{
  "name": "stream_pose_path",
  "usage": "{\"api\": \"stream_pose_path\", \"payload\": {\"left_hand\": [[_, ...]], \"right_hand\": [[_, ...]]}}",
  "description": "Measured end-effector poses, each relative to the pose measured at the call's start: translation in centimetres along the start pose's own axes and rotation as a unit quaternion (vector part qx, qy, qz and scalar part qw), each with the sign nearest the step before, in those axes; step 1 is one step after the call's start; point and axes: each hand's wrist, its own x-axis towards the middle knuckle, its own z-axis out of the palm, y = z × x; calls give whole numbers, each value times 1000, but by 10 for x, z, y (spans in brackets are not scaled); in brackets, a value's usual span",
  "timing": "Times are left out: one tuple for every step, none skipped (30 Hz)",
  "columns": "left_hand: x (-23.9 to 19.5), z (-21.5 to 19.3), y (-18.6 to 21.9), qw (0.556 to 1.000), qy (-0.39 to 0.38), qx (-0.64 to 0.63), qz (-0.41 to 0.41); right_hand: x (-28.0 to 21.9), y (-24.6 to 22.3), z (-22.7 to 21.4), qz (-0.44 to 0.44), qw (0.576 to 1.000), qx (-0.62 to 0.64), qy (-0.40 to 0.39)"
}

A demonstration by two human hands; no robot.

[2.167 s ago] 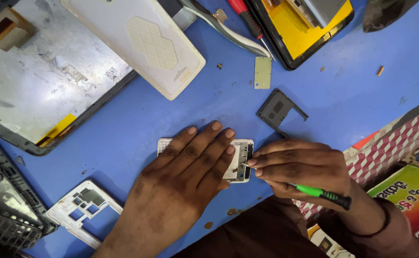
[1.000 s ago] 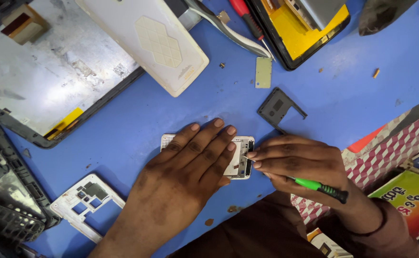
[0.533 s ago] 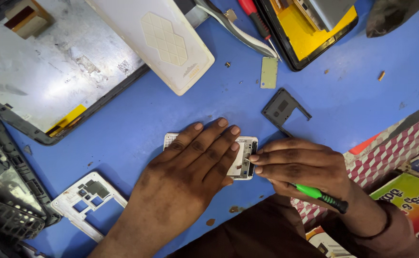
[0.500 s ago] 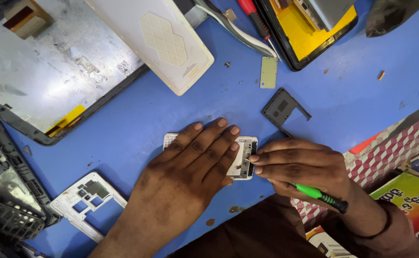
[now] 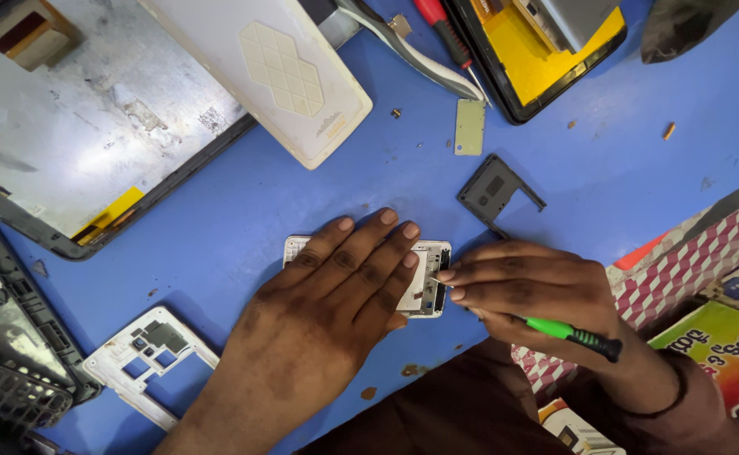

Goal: The person uses a green-handled screwdriver to unscrew and pry components inside a white mobile phone chassis on a blue workbench. The person repeatedly adjusts the phone and uses the tool to separate internal parts while other disassembled phone components lie nearby.

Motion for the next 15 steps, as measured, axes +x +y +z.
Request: {"api": "stream_pose_path", "payload": {"left_hand": [[0,0,0,1000,0,0,0],[-1,0,0,1000,0,0,1],[-1,0,0,1000,0,0,2],[0,0,0,1000,1,0,2],[0,0,0,1000,2,1,2],[0,0,0,1000,3,2,2],[0,0,0,1000,3,-1,0],[0,0,0,1000,3,-3,-1],[0,1,0,1000,2,-6,-2],[0,1,0,1000,4,-5,-2],[0,1,0,1000,5,-4,-2],[0,1,0,1000,7,-2,-1],[0,1,0,1000,7,0,-2],[0,2,0,1000,8,2,-2],[1,2,0,1000,9,4,-2]], "right_hand": [[0,0,0,-2,1000,-2,-7],[0,1,0,-3,1000,-3,-14],[0,2,0,-5,1000,-5,-21],[-1,3,1,-12,1000,0,-21],[-1,4,2,-18,1000,6,-21],[-2,6,2,-24,999,11,-21],[-3,7,3,-26,999,11,-22],[-4,8,4,-28,999,10,-22],[-5,9,4,-30,999,10,-23],[-5,9,4,-32,999,8,-24],[-6,10,3,-33,999,7,-26],[-6,11,3,-35,999,6,-28],[-6,11,3,-37,999,6,-29],[-6,11,3,-39,999,6,-30],[-5,11,3,-41,999,5,-31]]}}
